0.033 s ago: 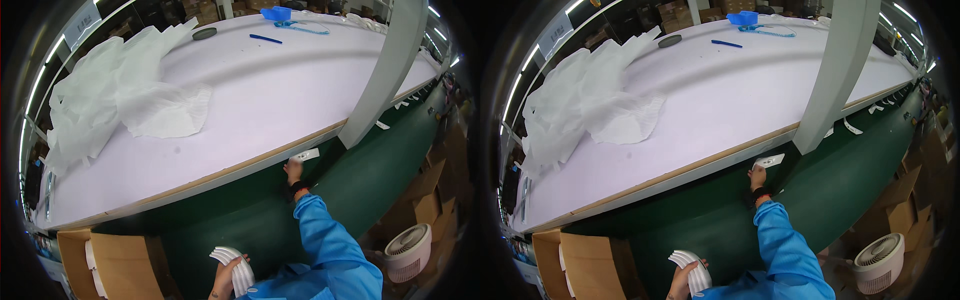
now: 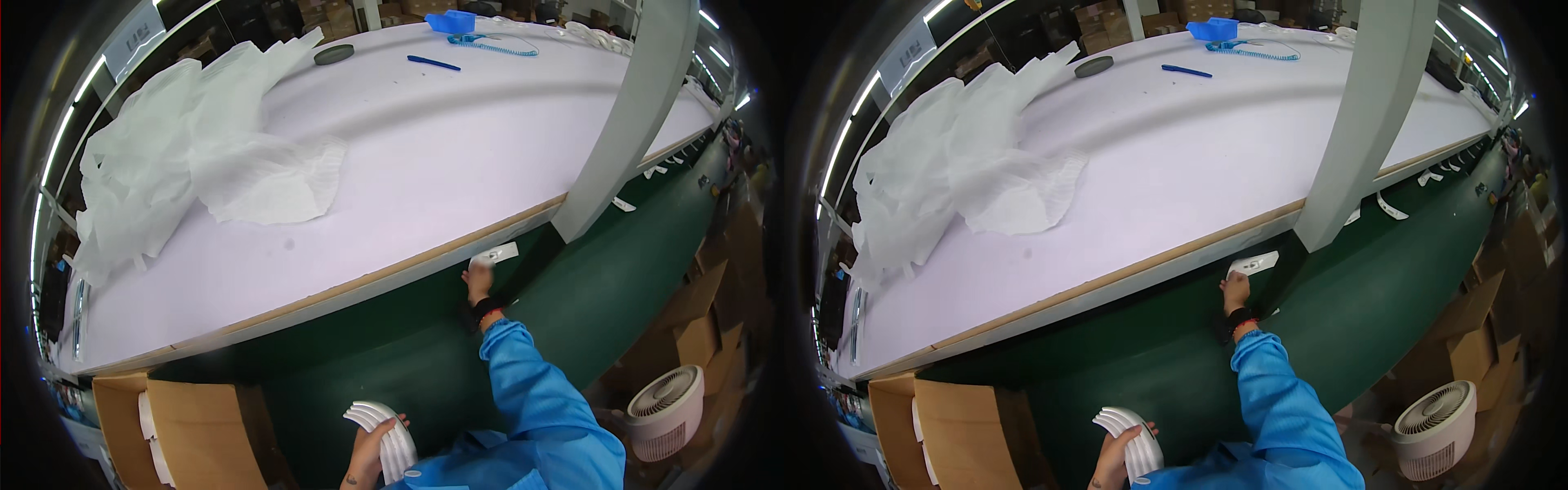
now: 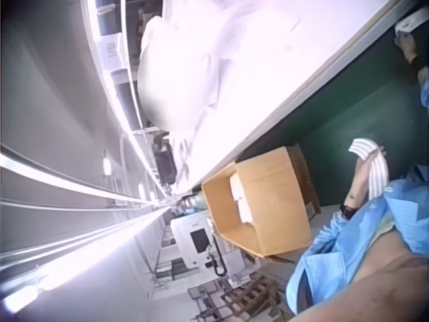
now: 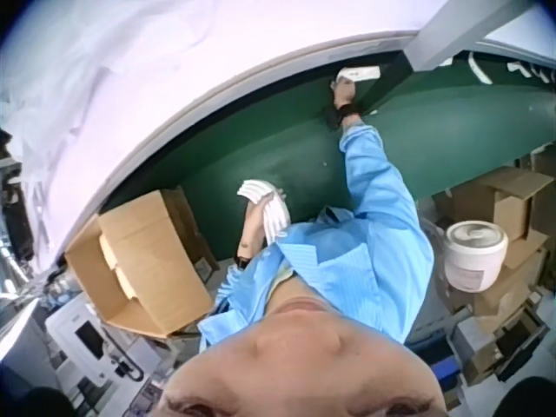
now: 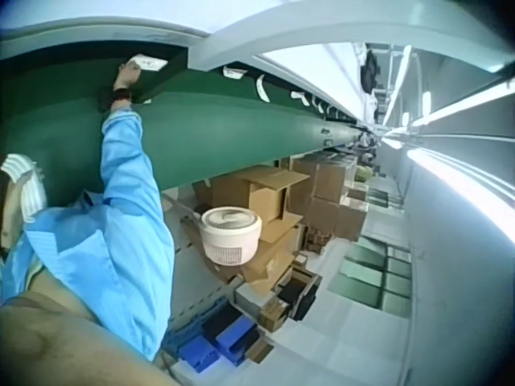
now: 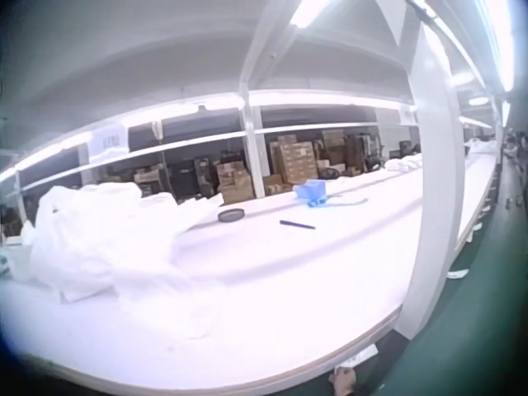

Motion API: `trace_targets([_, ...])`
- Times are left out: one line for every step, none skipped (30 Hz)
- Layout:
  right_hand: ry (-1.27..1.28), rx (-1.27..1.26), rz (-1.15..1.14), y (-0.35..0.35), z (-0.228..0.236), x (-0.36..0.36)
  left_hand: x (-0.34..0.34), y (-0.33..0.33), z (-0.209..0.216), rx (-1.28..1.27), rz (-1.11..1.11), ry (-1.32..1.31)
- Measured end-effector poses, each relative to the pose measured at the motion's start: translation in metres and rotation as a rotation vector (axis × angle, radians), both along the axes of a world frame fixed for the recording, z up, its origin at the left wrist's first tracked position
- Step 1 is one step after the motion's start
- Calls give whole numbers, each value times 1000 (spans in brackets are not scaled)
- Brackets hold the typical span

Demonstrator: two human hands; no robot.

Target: Inspecting and packing white curved plastic components into a cardboard box on an assembly line.

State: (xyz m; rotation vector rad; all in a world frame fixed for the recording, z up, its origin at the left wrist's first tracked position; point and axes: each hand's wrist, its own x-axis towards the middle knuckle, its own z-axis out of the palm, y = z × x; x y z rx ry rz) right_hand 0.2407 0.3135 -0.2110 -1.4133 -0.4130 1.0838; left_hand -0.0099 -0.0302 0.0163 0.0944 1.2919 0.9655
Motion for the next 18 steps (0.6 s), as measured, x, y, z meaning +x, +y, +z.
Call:
trace_targets([1, -6, 7, -11, 5, -9, 2, -1, -1, 11, -16, -23])
trace_targets([-50, -7, 29, -25, 10, -17, 4, -1, 1, 14, -22, -25])
trace_targets([-100, -6, 54, -41, 19, -26, 6, -3, 2, 8, -15, -23])
trace_targets([-187, 36, 107, -57, 24, -29, 8, -2, 3, 34, -38, -17])
trace_targets([-241, 60, 152, -76, 37, -40, 8, -4, 5, 55, -46, -4])
trace_targets([-220, 70, 236, -97, 52, -47, 8, -3, 10, 42, -16, 11])
trace_targets([-207, 76, 304, -116, 67, -46, 7, 1, 10, 33, -19, 6])
trace_targets([-240, 144, 382, -136, 79, -44, 4, 4, 8, 75, 26, -43])
trace_targets([-270, 210, 466, -154, 88, -44, 2, 8, 10, 114, 76, -89])
trace_targets([-212, 235, 582, -170, 98, -47, 0, 13, 19, 148, 90, -65])
trace_targets([-157, 216, 639, -187, 108, -51, -3, 19, 24, 174, 117, -57])
trace_targets([-145, 250, 717, -203, 124, -57, -8, 22, 24, 223, 147, -53])
trace_targets([-131, 281, 791, -220, 141, -61, -11, 25, 26, 284, 177, -30])
trace_targets([-93, 243, 844, -235, 167, -65, -10, 30, 34, 304, 221, -9])
trace_targets([-173, 222, 923, -246, 190, -66, -10, 36, 41, 346, 203, 64])
trace_targets([-413, 284, 984, -257, 210, -65, -9, 38, 51, 359, 216, 85])
trace_targets([-658, 356, 1028, -265, 227, -62, -5, 41, 59, 382, 223, 105])
trace_targets([-652, 353, 1038, -271, 238, -62, -5, 43, 63, 416, 214, 96])
